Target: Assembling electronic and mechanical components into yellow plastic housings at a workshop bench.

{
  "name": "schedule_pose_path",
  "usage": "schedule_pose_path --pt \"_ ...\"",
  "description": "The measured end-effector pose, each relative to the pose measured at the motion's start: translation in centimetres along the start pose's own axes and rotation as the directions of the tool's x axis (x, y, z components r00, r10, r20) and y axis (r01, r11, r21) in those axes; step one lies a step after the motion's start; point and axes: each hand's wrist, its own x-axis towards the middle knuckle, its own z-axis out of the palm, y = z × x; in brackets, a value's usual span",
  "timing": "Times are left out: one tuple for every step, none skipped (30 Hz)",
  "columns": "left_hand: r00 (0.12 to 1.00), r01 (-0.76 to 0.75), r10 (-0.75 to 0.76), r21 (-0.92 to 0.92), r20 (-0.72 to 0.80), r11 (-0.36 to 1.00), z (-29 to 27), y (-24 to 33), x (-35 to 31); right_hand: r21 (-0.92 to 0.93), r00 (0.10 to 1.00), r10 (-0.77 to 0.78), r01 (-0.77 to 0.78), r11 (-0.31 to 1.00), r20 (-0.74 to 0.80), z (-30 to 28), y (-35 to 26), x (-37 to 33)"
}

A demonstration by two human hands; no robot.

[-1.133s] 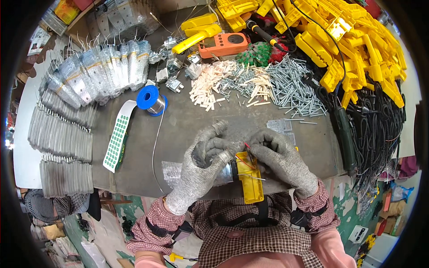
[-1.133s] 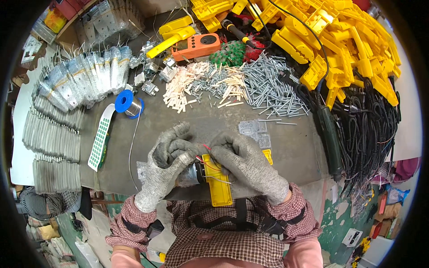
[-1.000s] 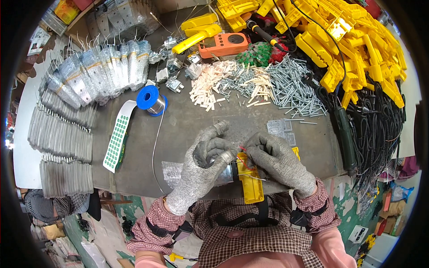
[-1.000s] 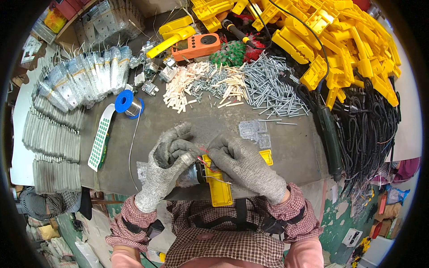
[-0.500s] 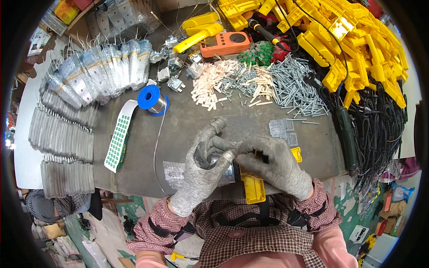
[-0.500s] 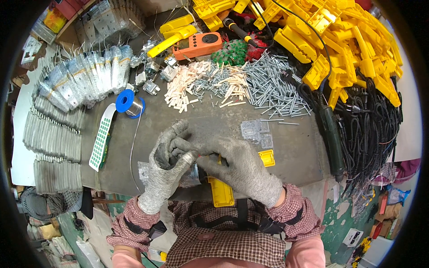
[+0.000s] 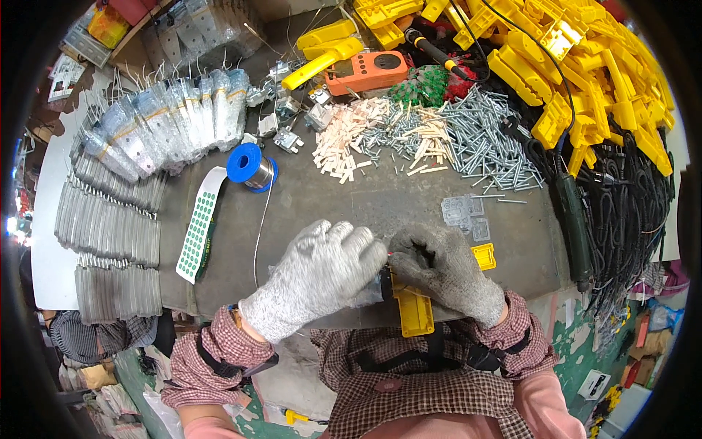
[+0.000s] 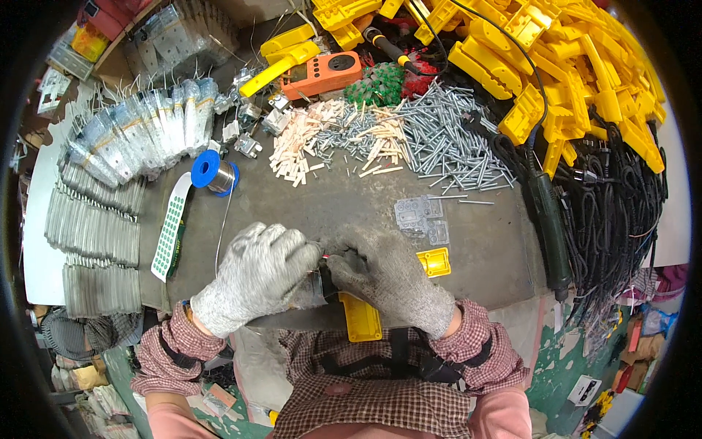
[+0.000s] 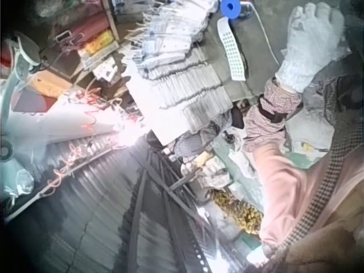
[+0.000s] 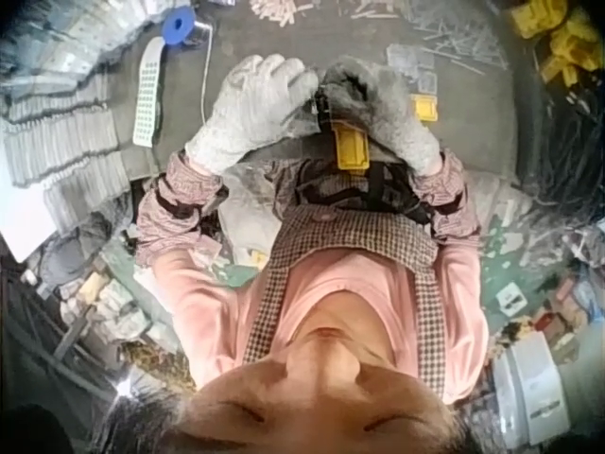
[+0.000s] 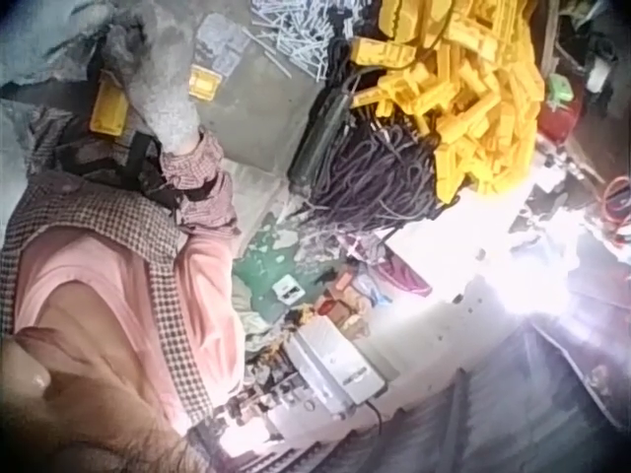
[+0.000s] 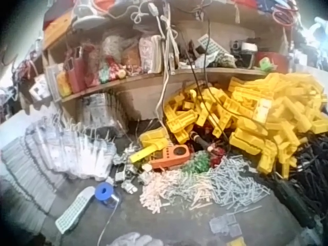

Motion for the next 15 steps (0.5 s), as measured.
schedule_pose_path --pt "1.000 0.001 -0.001 0.004 0.005 1.000 -0.1 -0.2 0.0 0.000 1.000 -0.009 0.009 1.000 0.014 -0.1 -0.1 0.1" --pt "0.981 0.173 -0.145 -0.247 0.128 0.953 -0.2 -0.4 0.0 0.000 0.999 -0.018 0.018 1.000 0.028 0.0 -0.1 0.1" --pt "0.927 0.356 -0.248 -0.455 0.280 0.816 -0.3 -0.7 0.0 0.005 0.999 -0.019 0.019 1.000 0.027 0.2 -0.1 0.1" --pt "0.849 0.521 -0.293 -0.603 0.440 0.604 -0.3 -1.1 0.4 0.031 0.999 -0.033 0.032 0.999 0.020 0.2 0.0 0.2" --pt "0.752 0.660 -0.281 -0.671 0.597 0.339 -0.3 -1.4 0.7 0.058 0.999 -0.047 0.046 0.997 0.013 0.2 0.1 0.2" --pt "0.754 0.656 -0.278 -0.672 0.595 0.342 -0.4 -1.7 1.0 0.054 0.999 -0.046 0.045 0.998 0.009 -0.1 0.2 0.3" --pt "0.972 0.224 -0.171 -0.405 0.163 0.887 -0.5 -2.1 1.0 0.023 0.997 -0.078 0.078 0.997 0.027 -0.2 0.2 0.4" --pt "0.964 -0.197 0.227 0.205 -0.135 0.959 -0.7 -2.4 0.8 -0.007 0.993 -0.110 0.111 0.994 0.047 -0.3 0.2 0.5" --pt "0.904 -0.385 0.422 0.299 -0.070 0.873 -0.6 -2.6 0.3 -0.004 0.993 -0.109 0.109 0.994 0.044 -0.3 0.0 0.4" --pt "0.903 -0.386 0.424 0.303 -0.069 0.871 -0.4 -2.2 0.1 0.037 0.996 -0.068 0.066 0.997 0.057 -0.4 -0.3 0.3" --pt "0.968 -0.217 0.218 0.022 -0.121 0.976 -0.1 -1.5 0.1 0.076 0.997 -0.027 0.022 0.997 0.071 -0.5 -0.5 0.3" --pt "0.994 -0.028 -0.002 -0.264 -0.111 0.964 0.1 -0.9 0.1 0.077 0.997 -0.030 0.025 0.997 0.067 -0.5 -0.5 0.4" --pt "0.957 0.258 -0.282 -0.647 0.069 0.717 -0.3 -0.3 0.3 0.085 0.997 -0.068 0.064 0.994 0.043 -0.4 -0.3 0.4" --pt "0.957 0.259 -0.281 -0.642 0.071 0.722 -1.0 -0.2 0.5 0.092 0.994 -0.105 0.102 0.990 0.018 -0.2 -0.1 0.4" --pt "0.928 0.371 -0.305 -0.575 0.213 0.729 -2.0 -0.2 0.9 0.096 0.994 -0.107 0.105 0.990 0.013 0.0 0.2 0.3"
